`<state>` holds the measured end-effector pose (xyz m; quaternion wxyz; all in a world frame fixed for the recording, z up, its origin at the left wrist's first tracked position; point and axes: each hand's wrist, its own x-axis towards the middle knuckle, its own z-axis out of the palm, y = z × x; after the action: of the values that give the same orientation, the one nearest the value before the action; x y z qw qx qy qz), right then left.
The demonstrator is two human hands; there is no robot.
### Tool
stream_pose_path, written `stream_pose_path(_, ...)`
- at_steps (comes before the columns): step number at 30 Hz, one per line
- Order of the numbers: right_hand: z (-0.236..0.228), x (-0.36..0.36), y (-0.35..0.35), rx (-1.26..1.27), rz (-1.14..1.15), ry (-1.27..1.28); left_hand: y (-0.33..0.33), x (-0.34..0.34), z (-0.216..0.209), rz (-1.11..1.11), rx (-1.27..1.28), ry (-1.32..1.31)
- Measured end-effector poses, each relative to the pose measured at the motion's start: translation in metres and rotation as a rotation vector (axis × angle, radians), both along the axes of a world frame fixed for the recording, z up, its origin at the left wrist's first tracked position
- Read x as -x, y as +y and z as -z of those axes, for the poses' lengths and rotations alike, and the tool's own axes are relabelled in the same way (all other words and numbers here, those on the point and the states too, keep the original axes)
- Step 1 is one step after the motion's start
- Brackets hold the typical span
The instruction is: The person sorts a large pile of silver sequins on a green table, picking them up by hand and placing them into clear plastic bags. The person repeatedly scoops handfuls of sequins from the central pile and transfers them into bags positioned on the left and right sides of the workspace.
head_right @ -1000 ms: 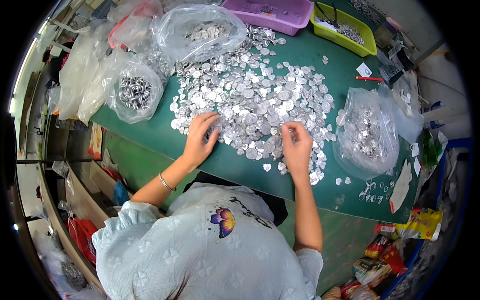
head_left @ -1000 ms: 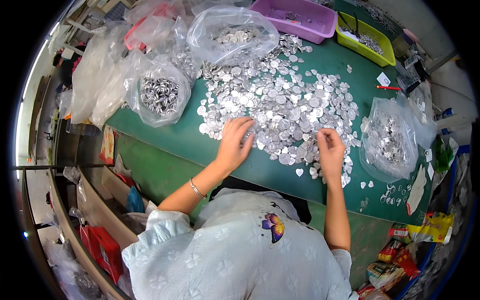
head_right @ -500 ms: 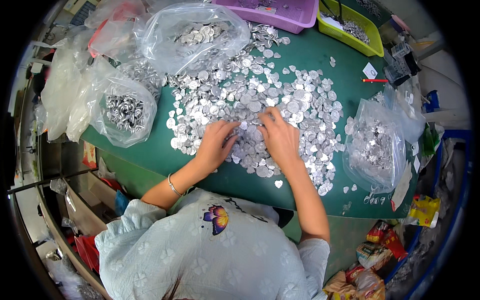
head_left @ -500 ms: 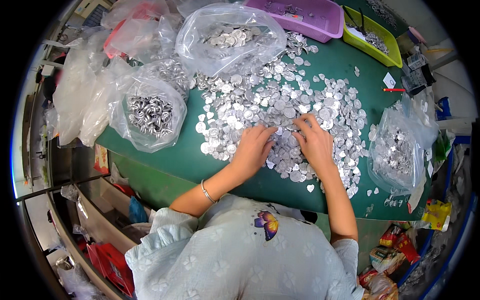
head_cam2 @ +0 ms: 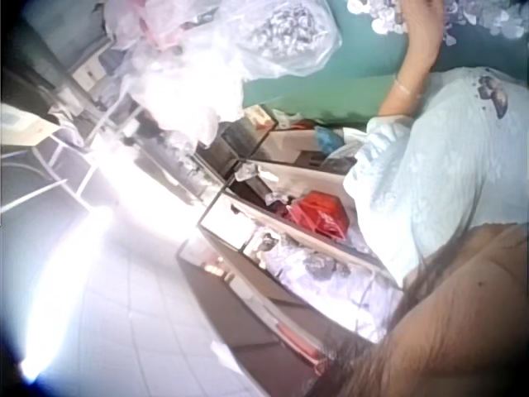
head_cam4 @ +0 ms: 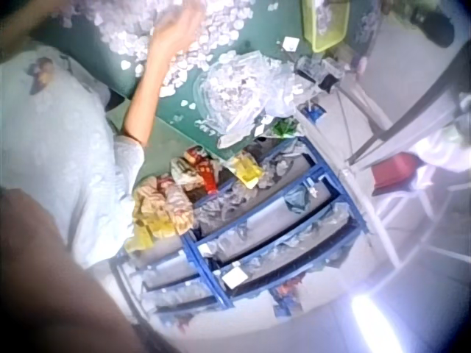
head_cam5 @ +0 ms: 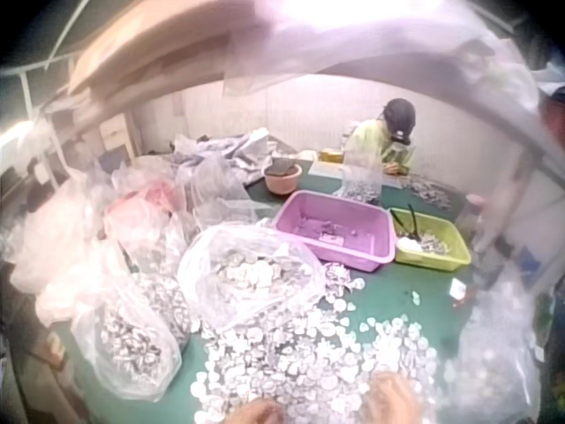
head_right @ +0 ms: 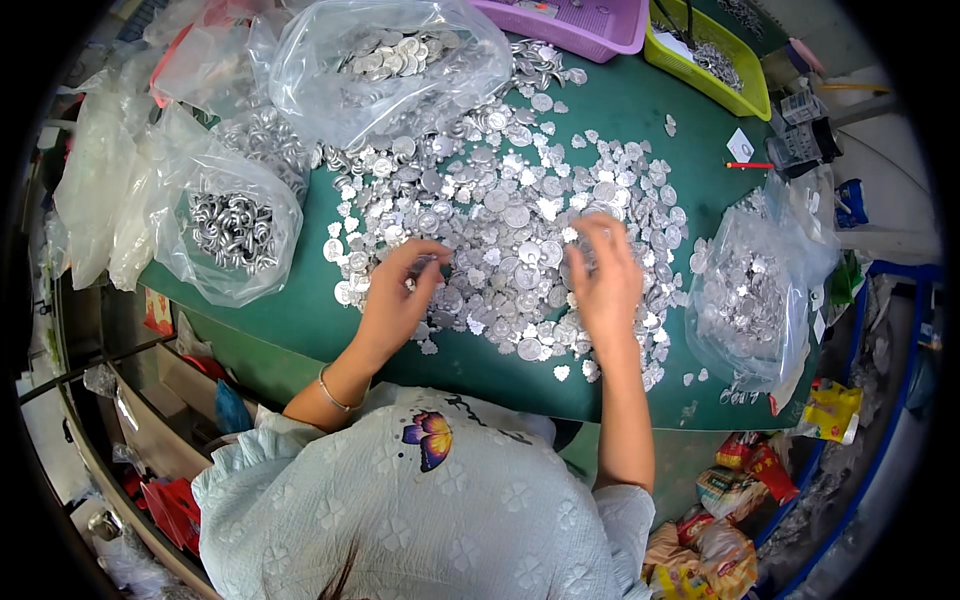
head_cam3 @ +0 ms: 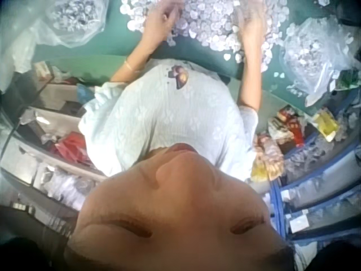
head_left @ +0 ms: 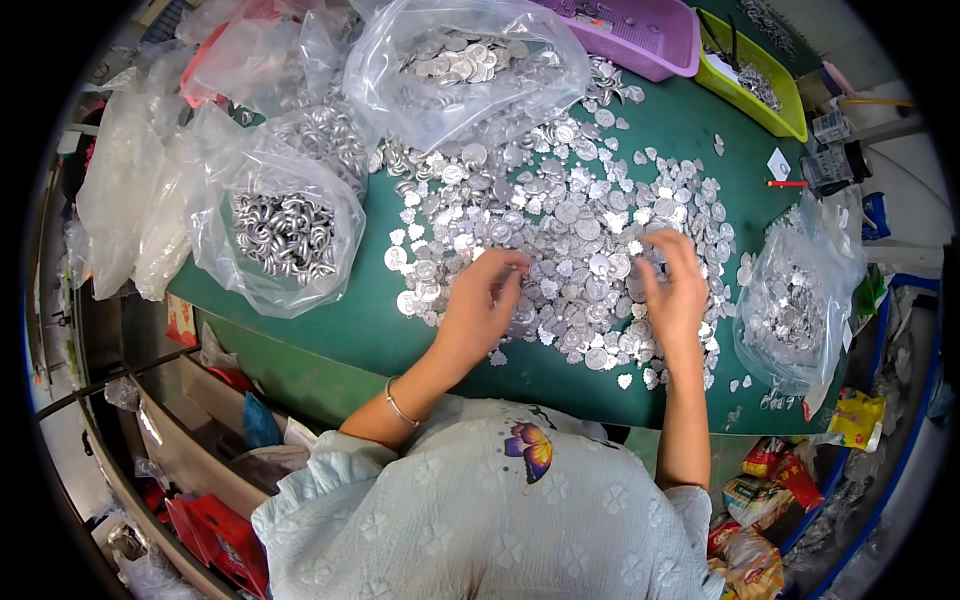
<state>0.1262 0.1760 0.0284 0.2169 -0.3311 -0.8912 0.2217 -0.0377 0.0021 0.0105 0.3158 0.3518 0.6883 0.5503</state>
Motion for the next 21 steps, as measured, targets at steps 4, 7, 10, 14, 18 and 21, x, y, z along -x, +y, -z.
stream_pose_path(4, 0.004, 0.009, -0.017, -0.040, -0.231, -0.225, 0.009, -0.001, 0.004, 0.101, 0.094, 0.700)
stream_pose_path(7, 0.005, 0.012, -0.015, -0.099, -0.256, -0.212, 0.016, 0.002, -0.003, 0.199, 0.230, 0.797)
stream_pose_path(10, 0.021, 0.005, -0.006, -0.098, -0.264, -0.004, 0.018, 0.005, -0.001, 0.226, 0.226, 0.851)
stream_pose_path(14, 0.029, -0.009, -0.002, 0.974, 0.028, 0.549, 0.019, 0.008, -0.006, 0.262, 0.288, 0.847)
stream_pose_path(18, -0.003, 0.003, -0.016, 1.574, 0.017, 0.897, 0.021, 0.010, -0.003, 0.308, 0.330, 0.800)
stream_pose_path(21, 0.012, -0.002, -0.022, 1.764, 0.085, 0.835, 0.018, 0.011, -0.003, 0.258, 0.290, 0.710)
